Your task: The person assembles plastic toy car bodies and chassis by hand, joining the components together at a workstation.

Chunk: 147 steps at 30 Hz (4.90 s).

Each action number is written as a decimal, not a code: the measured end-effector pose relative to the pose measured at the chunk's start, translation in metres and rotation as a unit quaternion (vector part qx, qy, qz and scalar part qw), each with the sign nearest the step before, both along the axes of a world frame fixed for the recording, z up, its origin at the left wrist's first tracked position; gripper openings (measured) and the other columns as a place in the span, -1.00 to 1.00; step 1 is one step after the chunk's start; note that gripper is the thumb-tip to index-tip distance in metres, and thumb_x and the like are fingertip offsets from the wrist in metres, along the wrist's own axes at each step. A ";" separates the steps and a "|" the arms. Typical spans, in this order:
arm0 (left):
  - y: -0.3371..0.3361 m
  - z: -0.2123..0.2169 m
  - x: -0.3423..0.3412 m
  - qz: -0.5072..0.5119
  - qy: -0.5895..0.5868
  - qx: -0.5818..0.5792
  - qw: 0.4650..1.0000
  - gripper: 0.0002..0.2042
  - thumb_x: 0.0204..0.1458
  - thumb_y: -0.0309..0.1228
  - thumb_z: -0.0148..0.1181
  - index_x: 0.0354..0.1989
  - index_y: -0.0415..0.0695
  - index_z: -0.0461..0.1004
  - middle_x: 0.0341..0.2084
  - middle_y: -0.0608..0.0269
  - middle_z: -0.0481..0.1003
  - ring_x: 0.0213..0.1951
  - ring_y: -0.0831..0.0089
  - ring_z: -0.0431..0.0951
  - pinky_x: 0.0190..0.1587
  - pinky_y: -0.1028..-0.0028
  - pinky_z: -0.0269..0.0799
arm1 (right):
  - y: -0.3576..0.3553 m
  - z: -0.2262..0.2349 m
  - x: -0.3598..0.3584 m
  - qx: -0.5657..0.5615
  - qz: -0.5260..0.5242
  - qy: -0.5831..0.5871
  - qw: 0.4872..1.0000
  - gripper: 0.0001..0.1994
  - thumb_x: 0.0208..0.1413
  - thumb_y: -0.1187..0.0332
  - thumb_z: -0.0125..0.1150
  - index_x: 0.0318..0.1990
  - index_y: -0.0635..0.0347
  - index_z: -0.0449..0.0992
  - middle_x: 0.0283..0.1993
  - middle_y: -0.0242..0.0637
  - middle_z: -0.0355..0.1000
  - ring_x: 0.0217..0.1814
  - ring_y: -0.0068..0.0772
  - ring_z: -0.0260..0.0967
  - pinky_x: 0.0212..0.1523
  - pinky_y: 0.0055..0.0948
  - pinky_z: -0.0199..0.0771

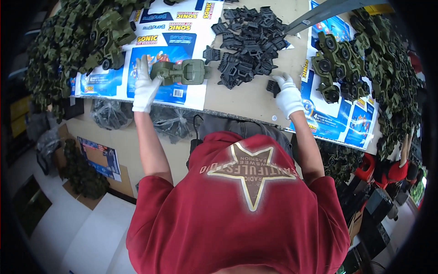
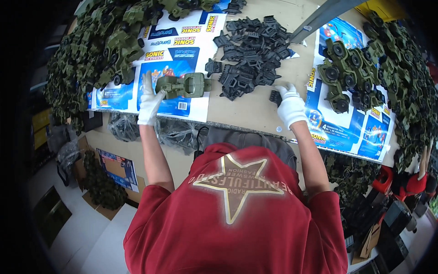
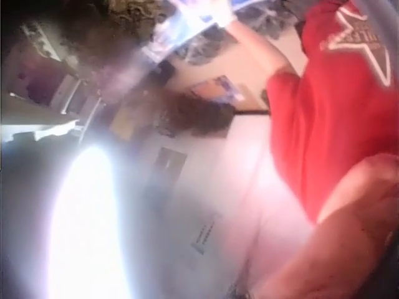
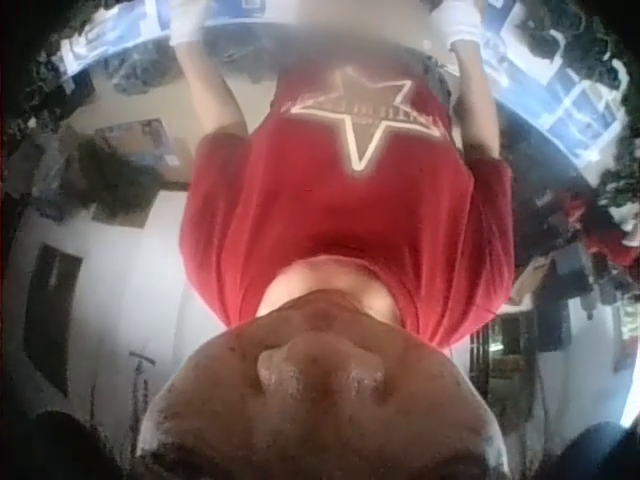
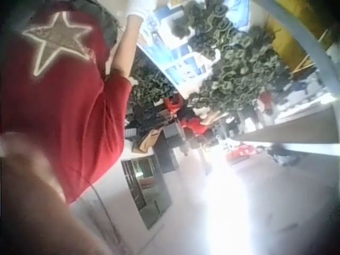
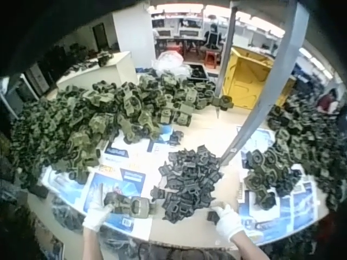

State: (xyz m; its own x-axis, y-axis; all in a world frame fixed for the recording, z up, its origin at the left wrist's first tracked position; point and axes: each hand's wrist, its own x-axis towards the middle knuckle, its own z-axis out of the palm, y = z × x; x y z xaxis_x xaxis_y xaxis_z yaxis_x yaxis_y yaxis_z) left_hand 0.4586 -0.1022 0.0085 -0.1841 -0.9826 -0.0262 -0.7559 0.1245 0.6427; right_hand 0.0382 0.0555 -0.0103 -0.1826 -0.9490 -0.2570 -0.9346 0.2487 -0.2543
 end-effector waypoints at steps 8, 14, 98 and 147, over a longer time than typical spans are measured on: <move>0.009 -0.016 -0.075 0.407 0.132 0.006 0.904 0.05 -0.20 -0.12 0.54 0.35 -0.41 0.00 0.18 -0.14 0.31 0.18 0.13 0.38 0.24 0.32 0.29 | -0.010 0.001 0.037 0.046 -0.044 0.045 0.997 -0.50 0.00 0.01 0.32 0.02 0.11 0.50 0.09 -0.07 0.39 0.10 0.08 0.41 0.02 -0.06 0.46; -0.018 -0.033 -0.042 0.327 0.286 0.074 0.898 -0.34 -0.09 -0.55 0.34 0.24 -0.31 0.21 0.02 0.09 0.48 -0.05 0.36 0.52 0.04 0.42 0.42 | 0.019 -0.004 0.007 -0.030 -0.003 -0.054 0.998 -0.42 -0.04 0.11 0.36 0.19 -0.05 0.42 0.21 0.01 0.28 0.26 0.13 0.25 0.22 0.00 0.28; 0.054 0.010 -0.187 -0.008 0.295 0.285 0.912 -0.54 0.18 -0.08 0.20 0.09 -0.19 0.47 -0.09 0.15 0.52 -0.11 0.42 0.52 -0.05 0.38 0.48 | -0.016 0.157 -0.187 -0.492 -0.254 0.317 0.770 -0.57 0.14 0.19 0.29 0.08 0.25 0.44 0.08 0.07 0.42 0.06 0.07 0.41 0.12 -0.11 0.44; -0.006 0.048 -0.055 -0.282 -0.325 -0.156 0.889 -0.35 -0.14 -0.41 0.23 0.26 0.10 0.30 0.30 0.12 0.21 0.36 0.05 0.14 0.36 -0.02 -0.01 | -0.057 0.043 0.075 -0.162 0.030 -0.004 0.986 -0.70 0.03 0.23 0.28 -0.05 -0.02 0.56 -0.17 -0.20 0.51 -0.17 -0.10 0.49 -0.18 -0.16 0.49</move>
